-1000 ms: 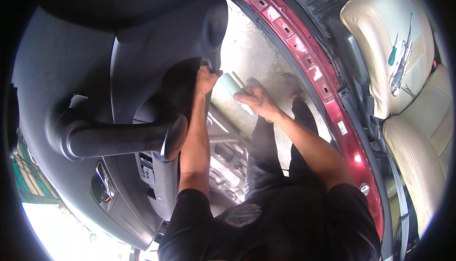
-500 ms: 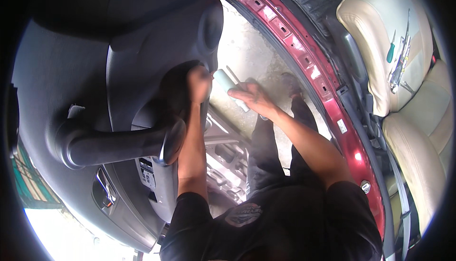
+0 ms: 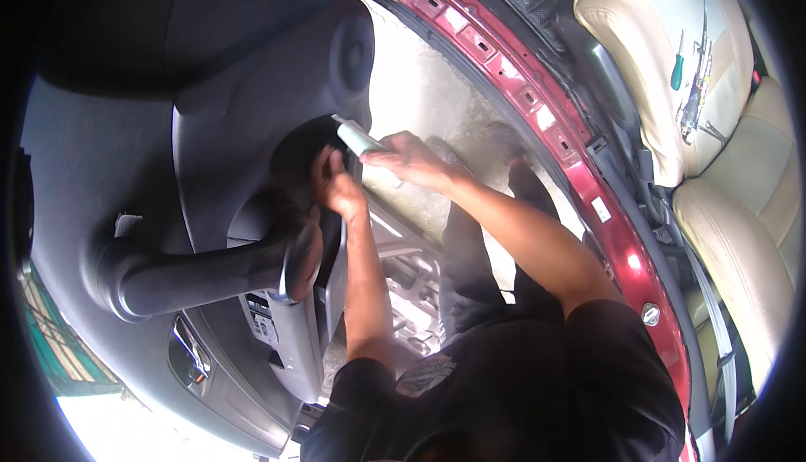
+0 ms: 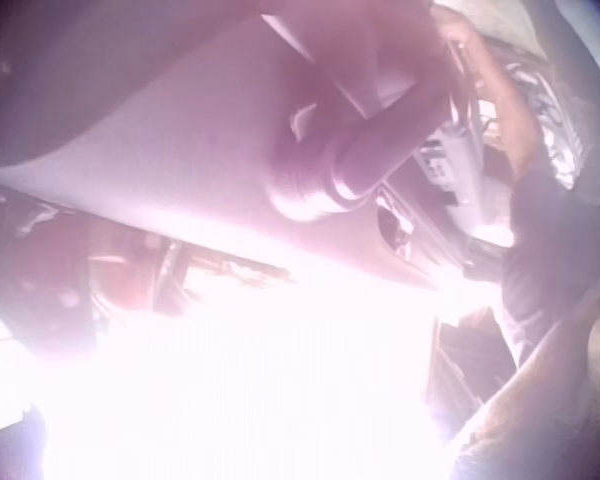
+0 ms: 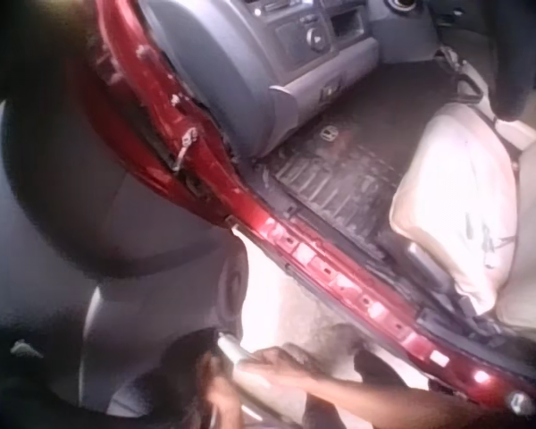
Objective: The person removes a car door panel using a screwdriver and by hand. They unscrew fasteners from the door handle and armrest, then pry the panel away from the door frame and lift it off.
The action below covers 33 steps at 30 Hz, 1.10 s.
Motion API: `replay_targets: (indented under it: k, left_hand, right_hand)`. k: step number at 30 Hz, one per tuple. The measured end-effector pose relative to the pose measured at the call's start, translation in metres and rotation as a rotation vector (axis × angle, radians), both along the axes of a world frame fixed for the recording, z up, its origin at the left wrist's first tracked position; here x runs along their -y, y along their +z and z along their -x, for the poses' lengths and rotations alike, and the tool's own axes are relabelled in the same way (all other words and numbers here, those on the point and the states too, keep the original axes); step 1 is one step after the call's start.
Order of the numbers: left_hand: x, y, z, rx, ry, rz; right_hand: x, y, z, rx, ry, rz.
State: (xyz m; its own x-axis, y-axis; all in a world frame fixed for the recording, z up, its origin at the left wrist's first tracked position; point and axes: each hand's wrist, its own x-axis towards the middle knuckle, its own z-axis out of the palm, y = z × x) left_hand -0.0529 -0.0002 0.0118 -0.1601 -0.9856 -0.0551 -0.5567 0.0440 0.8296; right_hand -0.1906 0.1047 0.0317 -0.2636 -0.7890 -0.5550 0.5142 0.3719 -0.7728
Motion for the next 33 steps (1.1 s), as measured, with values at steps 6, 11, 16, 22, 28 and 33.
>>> replay_targets:
  k: [6, 11, 16, 22, 28, 33]
  left_hand:
    - [-0.049, 0.021, -0.058, -0.203, 0.178, -0.061]
    - [-0.08, 0.055, -0.042, -0.122, 0.013, -0.167]
    - [-0.097, 0.071, 0.008, -0.274, -0.237, -0.41]
    - [-0.113, 0.096, 0.074, -0.297, -0.481, -0.646]
    - [-0.117, 0.118, 0.129, -0.323, -0.636, -0.998]
    - [-0.133, 0.114, 0.155, -0.395, -0.474, -0.997]
  right_hand:
    - [0.035, 0.009, -0.021, 0.059, -0.079, -0.028]
    - [-0.016, -0.026, -0.059, -0.389, -0.262, 0.242]
    - [-0.091, 0.022, -0.029, -0.158, -0.01, 0.049]
    - [-0.148, 0.056, 0.012, -0.123, -0.237, -0.048]
    - [-0.185, 0.083, 0.042, 0.011, -0.457, 0.099]
    - [-0.171, 0.052, 0.117, -0.16, -0.533, -0.009]
